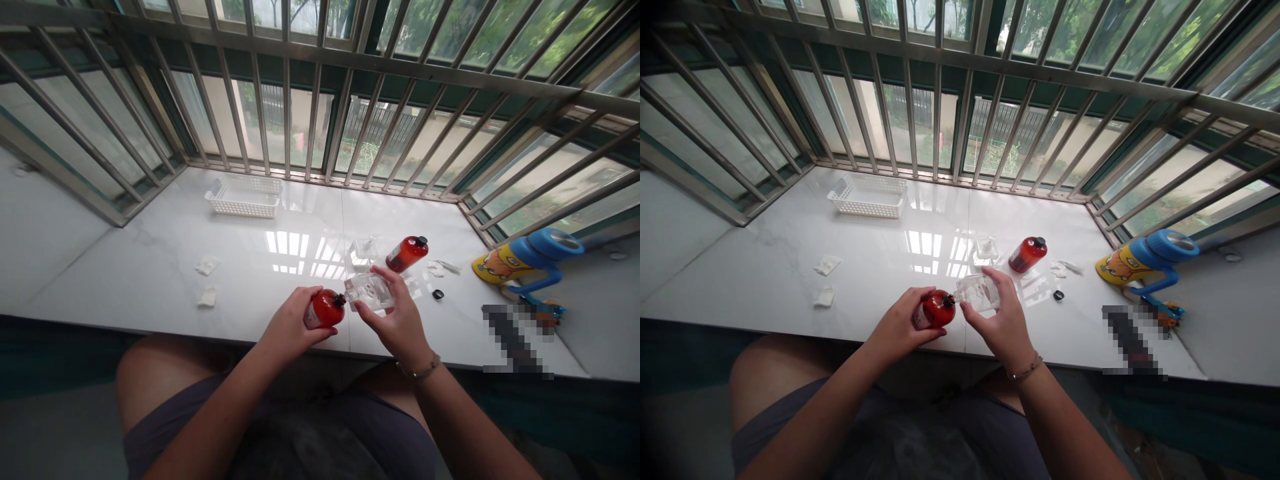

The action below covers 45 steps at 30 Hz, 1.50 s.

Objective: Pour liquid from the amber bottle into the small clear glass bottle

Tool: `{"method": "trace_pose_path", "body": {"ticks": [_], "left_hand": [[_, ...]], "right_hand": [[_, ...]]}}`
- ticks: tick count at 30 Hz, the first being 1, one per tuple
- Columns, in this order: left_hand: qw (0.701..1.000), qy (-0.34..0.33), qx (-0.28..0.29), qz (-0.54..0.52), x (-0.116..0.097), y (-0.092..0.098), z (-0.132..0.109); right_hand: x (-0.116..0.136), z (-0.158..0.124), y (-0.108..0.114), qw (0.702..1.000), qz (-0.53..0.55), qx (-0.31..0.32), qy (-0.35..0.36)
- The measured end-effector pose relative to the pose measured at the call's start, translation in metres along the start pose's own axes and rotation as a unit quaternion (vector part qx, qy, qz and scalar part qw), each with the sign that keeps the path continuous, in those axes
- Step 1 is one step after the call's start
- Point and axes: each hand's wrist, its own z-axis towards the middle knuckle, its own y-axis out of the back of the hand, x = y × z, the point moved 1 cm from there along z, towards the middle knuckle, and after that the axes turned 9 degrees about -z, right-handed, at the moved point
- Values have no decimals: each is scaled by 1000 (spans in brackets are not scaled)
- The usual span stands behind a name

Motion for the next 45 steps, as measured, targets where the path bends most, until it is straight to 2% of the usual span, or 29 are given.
{"method": "trace_pose_path", "body": {"ticks": [10, 45], "left_hand": [[1000, 2, 1, -3, 0, -1, 1], [1000, 6, -1, -6, 6, -2, -1]], "right_hand": [[-1, 0, -1, 1000, -1, 4, 4], [8, 5, 4, 993, -67, -24, 93]]}}
